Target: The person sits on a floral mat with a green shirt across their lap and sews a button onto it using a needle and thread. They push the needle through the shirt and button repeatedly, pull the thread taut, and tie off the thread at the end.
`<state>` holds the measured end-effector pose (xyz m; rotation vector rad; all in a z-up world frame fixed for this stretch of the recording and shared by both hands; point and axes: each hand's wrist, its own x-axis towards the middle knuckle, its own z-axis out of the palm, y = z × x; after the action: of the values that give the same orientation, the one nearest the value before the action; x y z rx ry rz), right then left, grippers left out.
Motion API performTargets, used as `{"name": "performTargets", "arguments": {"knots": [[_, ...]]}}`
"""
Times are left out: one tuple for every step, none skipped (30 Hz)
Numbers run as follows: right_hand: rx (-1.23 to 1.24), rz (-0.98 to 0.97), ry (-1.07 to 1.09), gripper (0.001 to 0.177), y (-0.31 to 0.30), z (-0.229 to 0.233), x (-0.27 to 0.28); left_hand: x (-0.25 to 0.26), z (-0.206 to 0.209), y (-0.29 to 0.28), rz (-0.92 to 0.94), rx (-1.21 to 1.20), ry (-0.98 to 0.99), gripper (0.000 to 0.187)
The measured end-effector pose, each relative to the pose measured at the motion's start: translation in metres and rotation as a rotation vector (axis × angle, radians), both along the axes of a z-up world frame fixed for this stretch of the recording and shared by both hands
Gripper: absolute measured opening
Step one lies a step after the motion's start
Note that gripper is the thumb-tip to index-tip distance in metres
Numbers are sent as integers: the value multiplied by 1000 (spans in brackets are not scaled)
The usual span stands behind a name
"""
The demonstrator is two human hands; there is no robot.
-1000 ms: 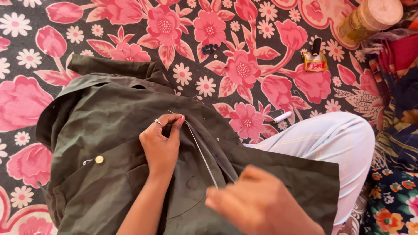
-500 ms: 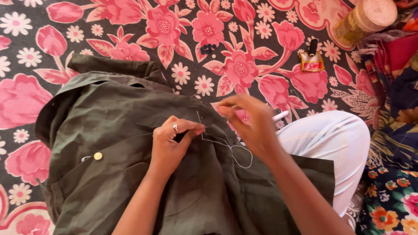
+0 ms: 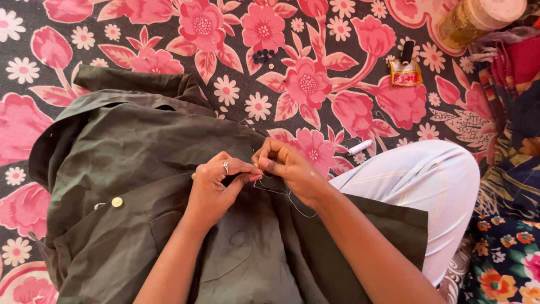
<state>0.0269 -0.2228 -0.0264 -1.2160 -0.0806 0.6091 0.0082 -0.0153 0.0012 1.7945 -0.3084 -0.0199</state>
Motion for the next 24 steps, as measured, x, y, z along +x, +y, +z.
{"name": "performTargets", "arguments": {"knots": [[16,-59,-11,17,2,-1,-1,1,0,-1,4,-7,7,24],[21,-103,16,17,3,-2,-1,2,-1,-1,7,-15,15,25],[26,-148,42,17,4,-4,0,2,-1,-2,10,-22,23,26],[31,-193,66,16,4,-6,1,2,-1,-3,10,-9,18,25],[31,-232,73,15,5,-9,0,3,-1,-4,11,3,14,25],[31,-270,78,14,7,-12,0,3,-1,-5,12,16,9,24],[32,-307,83,14,7,-15,0,4,-1,-6,19,15,14,23],[29,-326,103,14,7,-17,-1,4,-1,-7,27,13,19,23],[25,-344,123,15,6,-21,-2,5,-1,-7,35,12,23,22],[23,-362,144,16,5,-24,-2,5,-1,-7,32,12,9,22],[31,-400,177,16,4,-29,-1,4,-1,-7,29,13,-5,22],[39,-439,210,16,2,-33,2,5,-2,-6,25,13,-20,22],[46,-478,244,16,0,-36,7,3,-2,-4,15,-55,29,22],[105,-573,219,12,-11,-37,19,0,-1,-2,5,-124,78,23],[163,-668,195,9,-30,-34,32,-2,-1,1,-6,-194,127,24],[143,-737,192,11,-48,-29,42,-2,-1,3,22,-161,99,20],[124,-805,188,14,-65,-23,50,-2,0,6,50,-128,70,16],[126,-751,148,13,-82,-14,53,-2,0,6,78,-96,43,13],[126,-698,108,13,-94,-4,54,-1,0,5,110,-90,53,12],[2,-616,80,12,-100,4,53,0,0,5,147,-82,62,10],[-122,-533,51,12,-107,15,51,2,1,4,183,-73,70,9],[-244,-449,22,12,-111,26,49,3,3,4,213,-84,71,8],[-324,-269,9,13,-113,36,46,3,4,4,243,-94,72,7],[-402,-87,-4,14,-116,46,42,4,5,5,273,-103,73,6]]}}
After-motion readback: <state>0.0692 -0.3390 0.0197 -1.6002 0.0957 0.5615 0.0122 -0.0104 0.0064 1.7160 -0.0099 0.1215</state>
